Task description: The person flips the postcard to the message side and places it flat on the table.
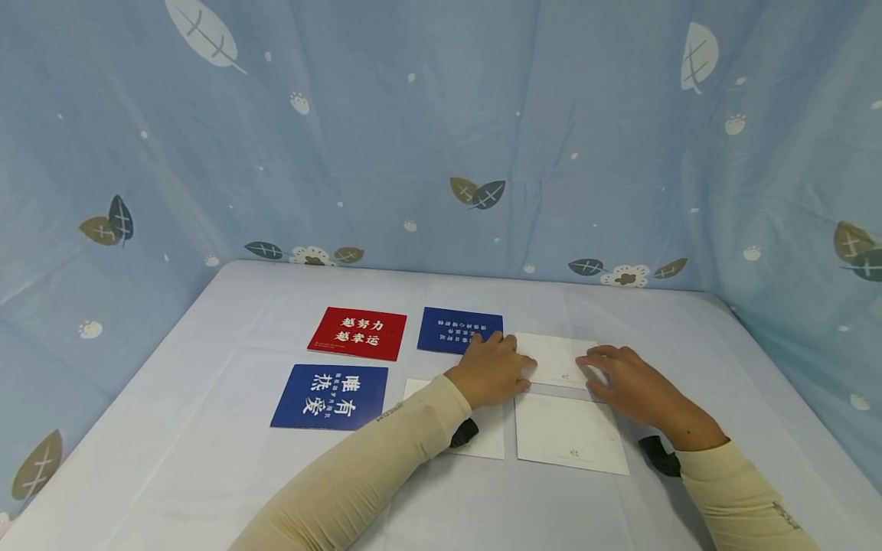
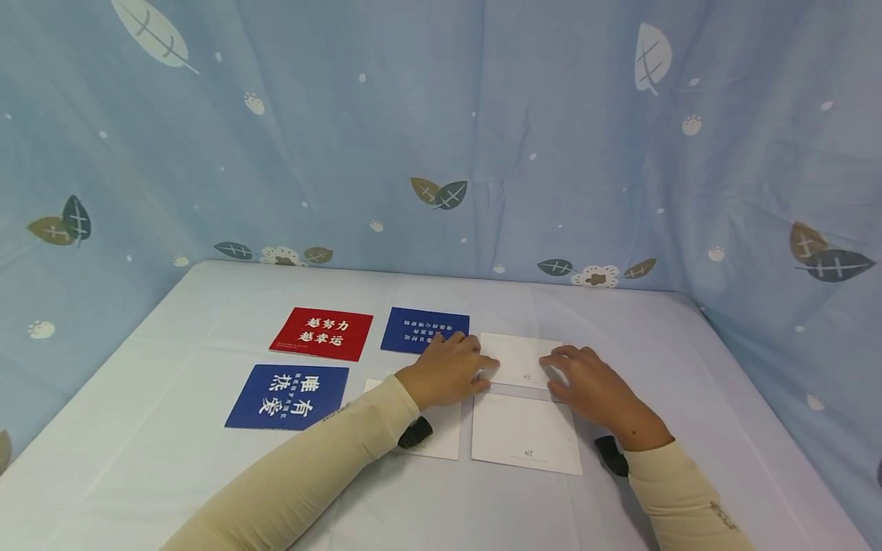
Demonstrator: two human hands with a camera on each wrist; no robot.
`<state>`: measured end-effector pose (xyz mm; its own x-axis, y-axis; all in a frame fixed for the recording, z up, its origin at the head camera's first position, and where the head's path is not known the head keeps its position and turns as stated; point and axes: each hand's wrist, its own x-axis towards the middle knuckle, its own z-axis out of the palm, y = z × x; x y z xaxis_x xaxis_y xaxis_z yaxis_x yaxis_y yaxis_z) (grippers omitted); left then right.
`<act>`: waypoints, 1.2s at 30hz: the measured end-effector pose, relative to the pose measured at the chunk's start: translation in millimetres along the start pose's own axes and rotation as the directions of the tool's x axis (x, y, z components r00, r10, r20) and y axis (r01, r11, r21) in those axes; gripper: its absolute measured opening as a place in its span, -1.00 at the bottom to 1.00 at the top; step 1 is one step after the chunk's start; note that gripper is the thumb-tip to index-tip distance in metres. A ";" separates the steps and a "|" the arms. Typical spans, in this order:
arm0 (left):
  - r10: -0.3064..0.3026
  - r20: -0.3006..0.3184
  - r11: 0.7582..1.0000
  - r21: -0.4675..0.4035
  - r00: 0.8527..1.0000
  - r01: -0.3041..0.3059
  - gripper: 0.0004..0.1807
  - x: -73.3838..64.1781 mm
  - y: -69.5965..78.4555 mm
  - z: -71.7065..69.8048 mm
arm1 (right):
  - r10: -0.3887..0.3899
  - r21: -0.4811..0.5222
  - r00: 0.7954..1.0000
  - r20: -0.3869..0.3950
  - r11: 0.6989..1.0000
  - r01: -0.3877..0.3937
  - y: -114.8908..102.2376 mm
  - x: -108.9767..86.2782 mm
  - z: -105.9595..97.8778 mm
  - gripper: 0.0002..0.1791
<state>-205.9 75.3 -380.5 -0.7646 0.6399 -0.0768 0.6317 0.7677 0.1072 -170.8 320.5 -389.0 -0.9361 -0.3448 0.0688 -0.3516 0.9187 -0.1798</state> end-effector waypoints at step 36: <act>-0.135 0.114 0.990 -0.032 0.984 0.140 -0.19 -39.0 -127.6 -15.8 | -0.143 -0.038 0.979 0.144 0.988 0.150 -78.4 74.0 6.5 -0.29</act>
<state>-258.7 -48.1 -375.5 -0.8234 0.5297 -0.2034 0.5143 0.8482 0.1270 -212.5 221.7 -376.2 -0.8667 -0.4965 -0.0485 -0.4873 0.8635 -0.1300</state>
